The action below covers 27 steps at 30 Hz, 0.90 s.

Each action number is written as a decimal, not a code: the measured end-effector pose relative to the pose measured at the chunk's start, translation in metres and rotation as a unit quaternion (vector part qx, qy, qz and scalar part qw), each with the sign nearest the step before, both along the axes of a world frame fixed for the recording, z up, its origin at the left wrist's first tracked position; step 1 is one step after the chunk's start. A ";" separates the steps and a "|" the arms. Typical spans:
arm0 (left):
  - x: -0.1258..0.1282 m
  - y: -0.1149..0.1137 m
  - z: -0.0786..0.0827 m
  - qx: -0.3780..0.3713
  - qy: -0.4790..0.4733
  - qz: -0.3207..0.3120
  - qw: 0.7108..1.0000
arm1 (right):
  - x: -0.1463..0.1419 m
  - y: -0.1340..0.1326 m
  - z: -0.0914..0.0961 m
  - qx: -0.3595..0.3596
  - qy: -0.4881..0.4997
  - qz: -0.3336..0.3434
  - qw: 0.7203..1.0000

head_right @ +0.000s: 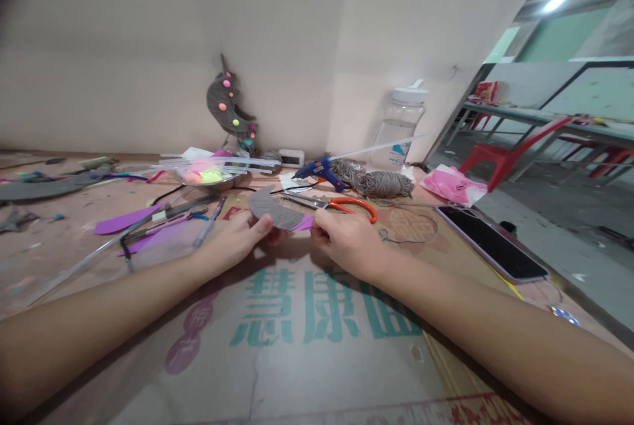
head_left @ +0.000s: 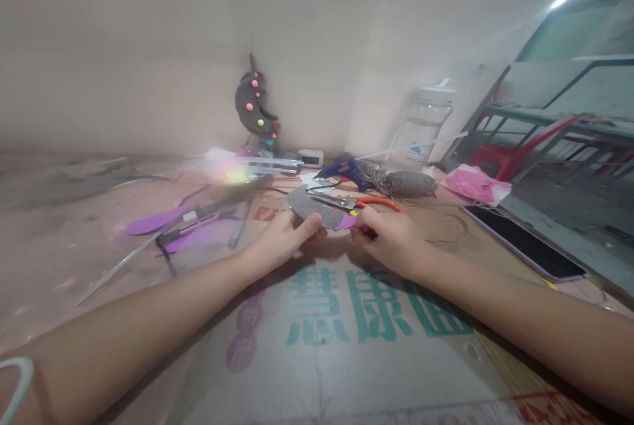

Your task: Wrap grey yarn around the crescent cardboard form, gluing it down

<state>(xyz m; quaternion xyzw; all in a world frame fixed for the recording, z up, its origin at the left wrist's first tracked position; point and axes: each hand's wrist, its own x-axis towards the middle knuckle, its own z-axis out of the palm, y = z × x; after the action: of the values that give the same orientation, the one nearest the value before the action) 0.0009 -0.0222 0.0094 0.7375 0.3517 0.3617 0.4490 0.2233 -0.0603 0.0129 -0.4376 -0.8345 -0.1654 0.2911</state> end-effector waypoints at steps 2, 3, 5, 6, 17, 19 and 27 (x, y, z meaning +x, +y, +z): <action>0.000 0.001 -0.001 -0.038 0.007 0.028 0.999 | -0.001 0.000 0.000 -0.017 -0.032 -0.007 0.999; 0.000 0.002 -0.002 -0.047 -0.001 0.044 0.998 | -0.003 0.000 -0.001 -0.030 -0.042 -0.005 0.999; 0.001 0.004 -0.002 -0.052 -0.028 0.066 0.996 | -0.005 -0.002 -0.001 -0.047 -0.049 0.010 0.998; 0.001 0.006 -0.002 -0.051 -0.046 0.073 0.995 | -0.006 -0.003 -0.002 -0.049 -0.050 0.022 0.997; 0.005 0.013 -0.008 -0.069 -0.151 0.082 0.983 | -0.003 0.000 0.008 -0.008 -0.025 0.046 0.999; 0.004 0.013 -0.008 -0.061 -0.143 0.085 0.984 | 0.002 0.004 0.011 -0.054 0.018 0.015 0.998; -0.004 0.023 -0.012 0.048 -0.152 0.167 0.973 | -0.009 -0.012 0.013 -0.274 0.018 0.093 0.957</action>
<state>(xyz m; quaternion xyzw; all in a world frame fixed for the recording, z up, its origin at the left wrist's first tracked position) -0.0033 0.0011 -0.0028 0.6254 0.3798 0.5561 0.3942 0.2141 -0.0719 0.0261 -0.4242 -0.8793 0.1055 0.1892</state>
